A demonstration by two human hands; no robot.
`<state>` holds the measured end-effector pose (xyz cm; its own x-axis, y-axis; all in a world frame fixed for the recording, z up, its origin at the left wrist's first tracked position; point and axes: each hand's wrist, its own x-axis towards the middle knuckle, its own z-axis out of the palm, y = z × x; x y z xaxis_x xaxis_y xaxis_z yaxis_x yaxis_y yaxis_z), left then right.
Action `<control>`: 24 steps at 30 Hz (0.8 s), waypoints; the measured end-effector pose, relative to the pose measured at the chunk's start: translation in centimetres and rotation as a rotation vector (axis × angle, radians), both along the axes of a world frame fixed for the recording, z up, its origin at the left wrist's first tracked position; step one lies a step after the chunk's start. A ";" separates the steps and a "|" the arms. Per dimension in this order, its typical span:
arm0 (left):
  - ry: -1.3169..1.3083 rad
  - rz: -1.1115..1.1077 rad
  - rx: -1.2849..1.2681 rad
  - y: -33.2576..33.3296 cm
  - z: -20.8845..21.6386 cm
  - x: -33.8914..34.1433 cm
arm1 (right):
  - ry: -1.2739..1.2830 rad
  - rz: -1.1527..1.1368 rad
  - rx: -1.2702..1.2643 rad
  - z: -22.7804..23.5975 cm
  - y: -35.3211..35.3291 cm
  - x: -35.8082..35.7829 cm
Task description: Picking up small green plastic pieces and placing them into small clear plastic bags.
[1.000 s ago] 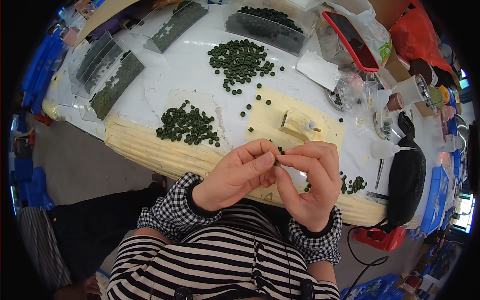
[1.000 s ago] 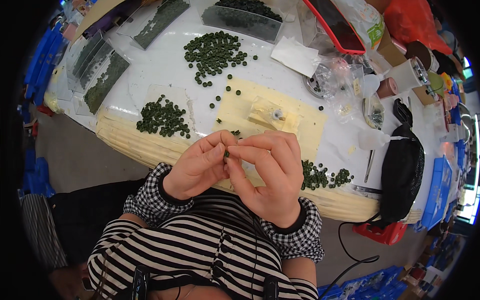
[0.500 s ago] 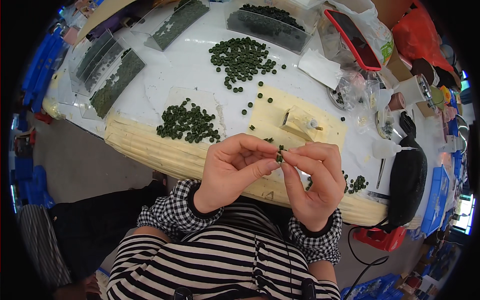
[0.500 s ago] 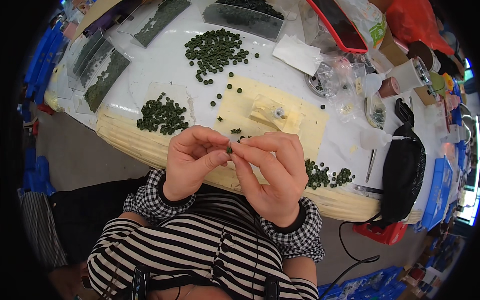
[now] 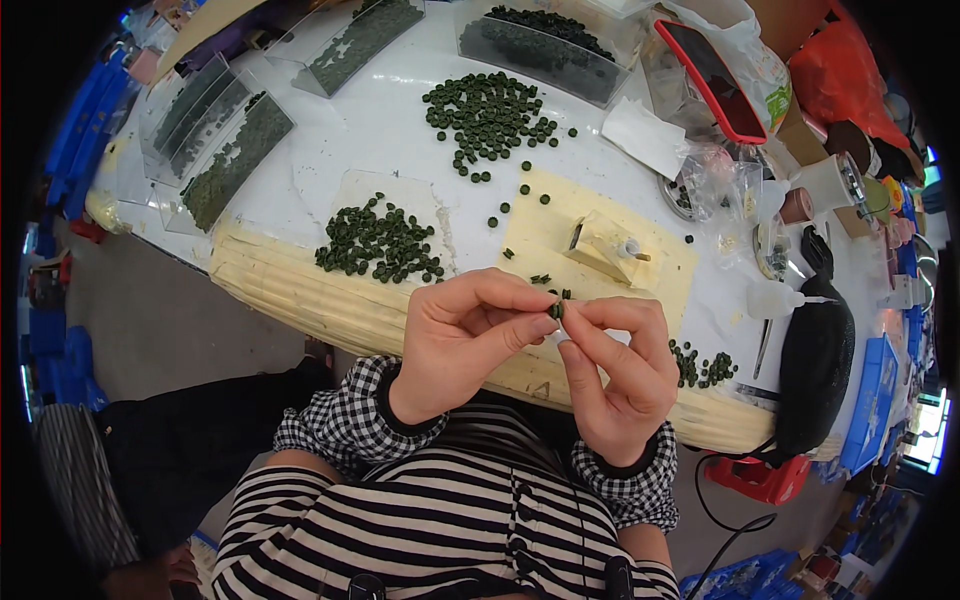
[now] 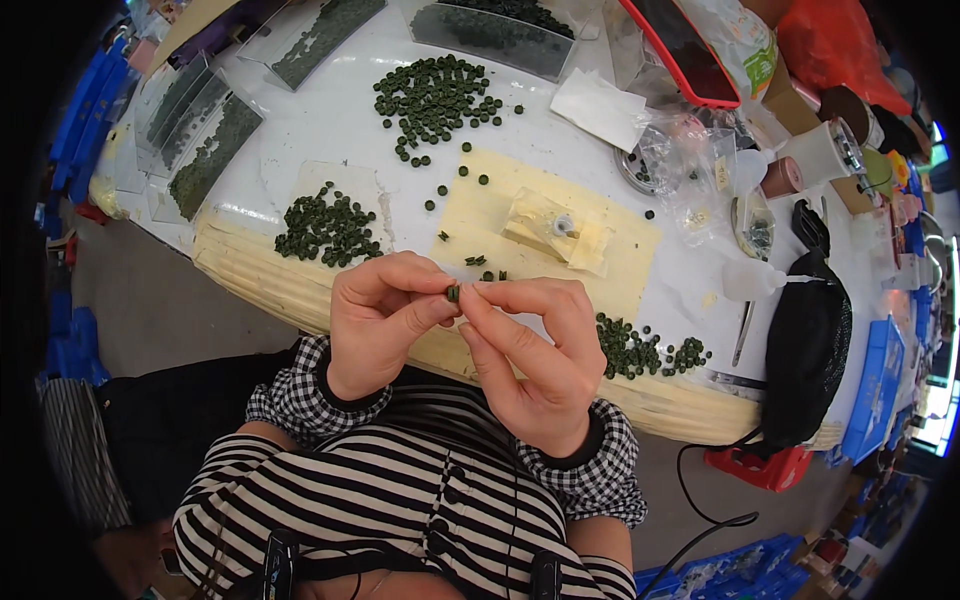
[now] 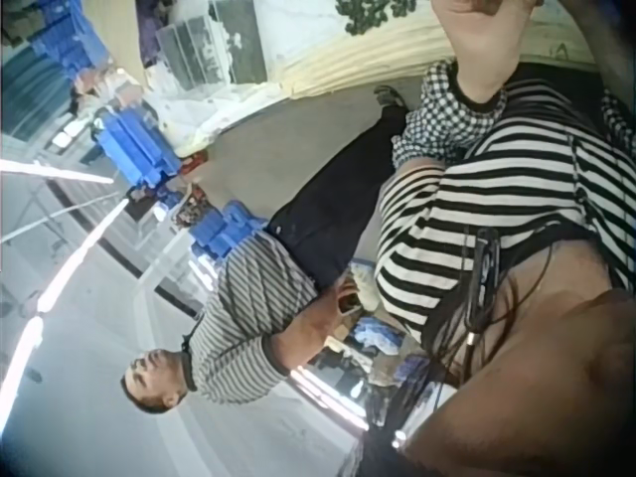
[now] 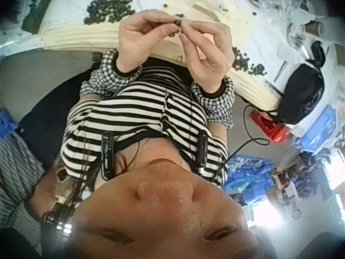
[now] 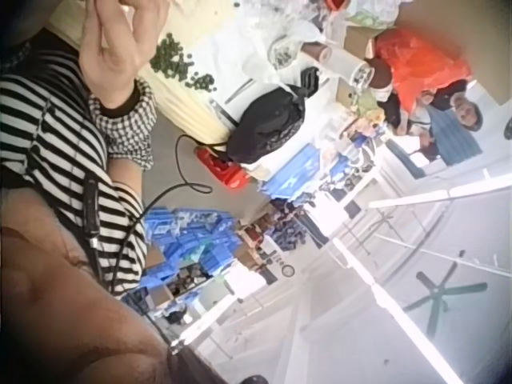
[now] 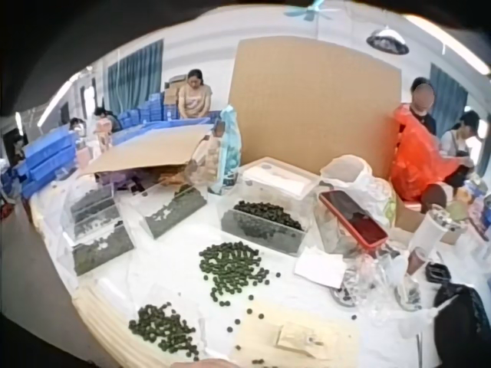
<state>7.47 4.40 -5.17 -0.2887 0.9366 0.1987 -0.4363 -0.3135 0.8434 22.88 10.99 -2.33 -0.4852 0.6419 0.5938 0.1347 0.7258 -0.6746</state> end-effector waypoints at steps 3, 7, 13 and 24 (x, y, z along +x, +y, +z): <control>0.304 0.125 0.062 -0.1 0.1 -0.2 | -0.019 -0.005 0.016 -0.1 0.0 0.1; 0.542 0.230 0.050 -0.4 0.5 0.3 | -0.025 -0.042 0.044 -0.3 -0.1 -0.1; 0.578 0.264 0.055 -0.4 0.7 1.1 | -0.029 -0.067 0.054 -0.4 0.0 -0.1; 0.633 0.249 0.040 -0.7 1.2 1.2 | -0.031 -0.043 0.098 -0.6 0.6 0.2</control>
<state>8.65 3.72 -3.95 -0.3115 0.8458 0.4331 0.2268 -0.3764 0.8983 23.03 11.60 -2.90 -0.4778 0.6020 0.6398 0.1872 0.7813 -0.5954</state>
